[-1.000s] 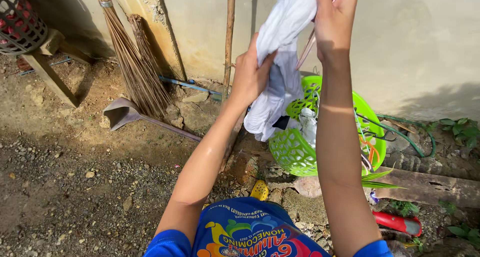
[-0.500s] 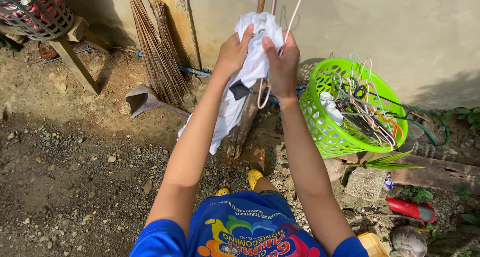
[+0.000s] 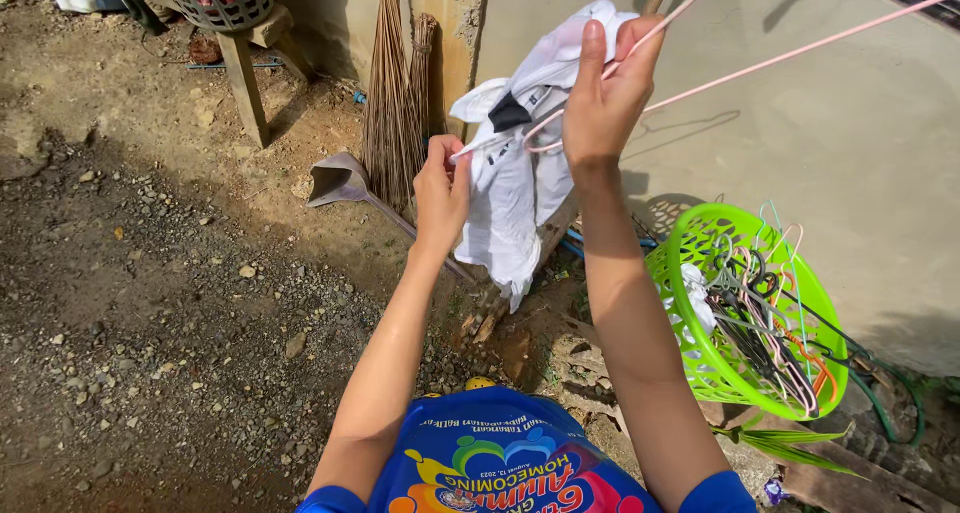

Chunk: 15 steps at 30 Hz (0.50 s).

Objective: The person puts shirts onto hangers and uses a wooden pole to lift the hung garments onto an elevated line.

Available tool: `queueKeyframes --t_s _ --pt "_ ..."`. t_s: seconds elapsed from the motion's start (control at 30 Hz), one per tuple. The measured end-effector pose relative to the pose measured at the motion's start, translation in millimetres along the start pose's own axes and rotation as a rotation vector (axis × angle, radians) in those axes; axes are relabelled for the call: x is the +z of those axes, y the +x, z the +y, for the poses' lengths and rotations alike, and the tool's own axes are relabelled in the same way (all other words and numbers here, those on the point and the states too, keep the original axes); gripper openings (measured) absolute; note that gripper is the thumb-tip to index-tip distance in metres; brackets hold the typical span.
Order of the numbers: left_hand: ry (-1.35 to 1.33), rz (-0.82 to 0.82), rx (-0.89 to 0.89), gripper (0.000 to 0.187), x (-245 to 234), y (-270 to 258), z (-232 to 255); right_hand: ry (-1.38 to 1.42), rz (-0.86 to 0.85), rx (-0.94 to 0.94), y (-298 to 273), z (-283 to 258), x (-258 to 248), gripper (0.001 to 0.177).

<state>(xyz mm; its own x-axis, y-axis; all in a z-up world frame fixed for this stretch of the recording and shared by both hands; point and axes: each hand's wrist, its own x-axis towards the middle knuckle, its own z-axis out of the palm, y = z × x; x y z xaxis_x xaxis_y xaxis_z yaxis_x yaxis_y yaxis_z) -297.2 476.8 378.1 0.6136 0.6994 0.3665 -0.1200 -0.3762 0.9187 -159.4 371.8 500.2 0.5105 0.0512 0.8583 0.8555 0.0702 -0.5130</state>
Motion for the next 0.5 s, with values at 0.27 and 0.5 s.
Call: queueKeyframes --t_s 0.27,0.5 --pt "-0.622 -0.386 0.081 0.006 -16.7 93.0 37.4 -0.106 0.061 0.062 -1.1 48.3 -53.3 0.016" --pt "0.468 -0.175 0.596 0.021 -8.4 118.7 75.4 -0.237 0.122 0.159 -22.0 59.3 -80.3 0.017"
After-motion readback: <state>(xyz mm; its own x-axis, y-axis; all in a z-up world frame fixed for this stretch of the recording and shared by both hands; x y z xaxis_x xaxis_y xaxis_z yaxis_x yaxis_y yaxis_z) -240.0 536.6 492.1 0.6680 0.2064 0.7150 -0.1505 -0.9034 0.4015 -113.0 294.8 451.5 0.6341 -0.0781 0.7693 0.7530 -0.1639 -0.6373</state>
